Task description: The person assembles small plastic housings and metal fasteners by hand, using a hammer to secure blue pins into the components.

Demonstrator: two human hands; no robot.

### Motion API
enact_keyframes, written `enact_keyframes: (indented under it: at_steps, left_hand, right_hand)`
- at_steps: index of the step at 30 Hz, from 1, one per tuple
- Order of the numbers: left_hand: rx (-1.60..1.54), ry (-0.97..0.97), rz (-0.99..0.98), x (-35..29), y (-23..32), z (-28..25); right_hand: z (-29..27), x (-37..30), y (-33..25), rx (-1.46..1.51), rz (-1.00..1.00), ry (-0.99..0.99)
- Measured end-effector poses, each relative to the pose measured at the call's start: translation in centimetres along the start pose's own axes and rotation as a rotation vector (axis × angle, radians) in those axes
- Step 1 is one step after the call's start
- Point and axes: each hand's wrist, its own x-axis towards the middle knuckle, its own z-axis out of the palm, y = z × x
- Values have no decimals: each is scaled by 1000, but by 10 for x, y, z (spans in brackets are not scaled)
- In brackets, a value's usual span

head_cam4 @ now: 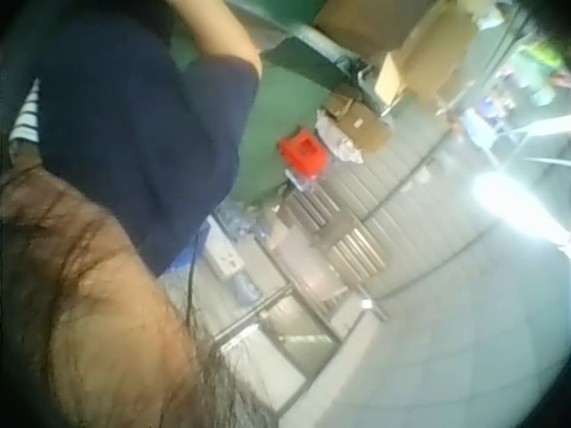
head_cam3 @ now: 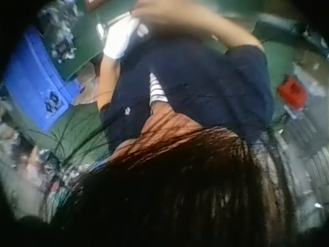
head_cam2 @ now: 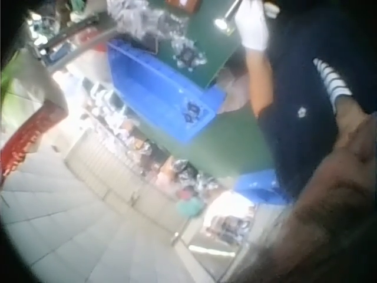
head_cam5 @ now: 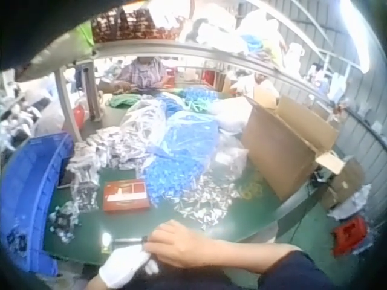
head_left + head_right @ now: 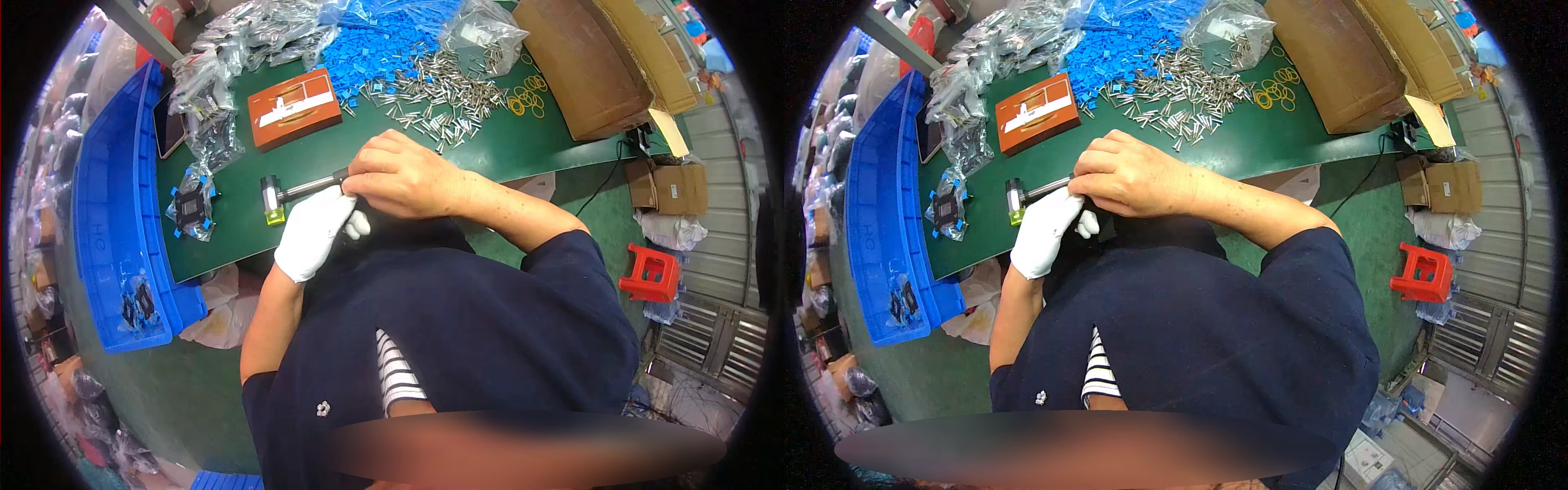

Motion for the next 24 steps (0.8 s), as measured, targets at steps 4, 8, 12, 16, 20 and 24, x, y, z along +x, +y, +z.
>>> enact_keyframes:
  at_steps: [4,8,12,16,20,24]
  left_hand:
    - [128,94,245,-3,-5,1]
    - [101,-117,68,-7,10,-4]
    - [158,-225,-43,-13,16,-5]
    - [142,-316,-41,-16,8,-8]
    - [148,-289,-27,-24,-10,-6]
    - [259,-269,77,-31,-10,0]
  right_hand:
    - [-1,-3,5,36,112,4]
    - [4,-1,5,52,69,-58]
    - [13,-8,7,19,-66,0]
    - [20,-18,5,-22,-120,-14]
    - [27,-21,-6,-50,-107,0]
    - [31,-26,-13,-41,-70,-29]
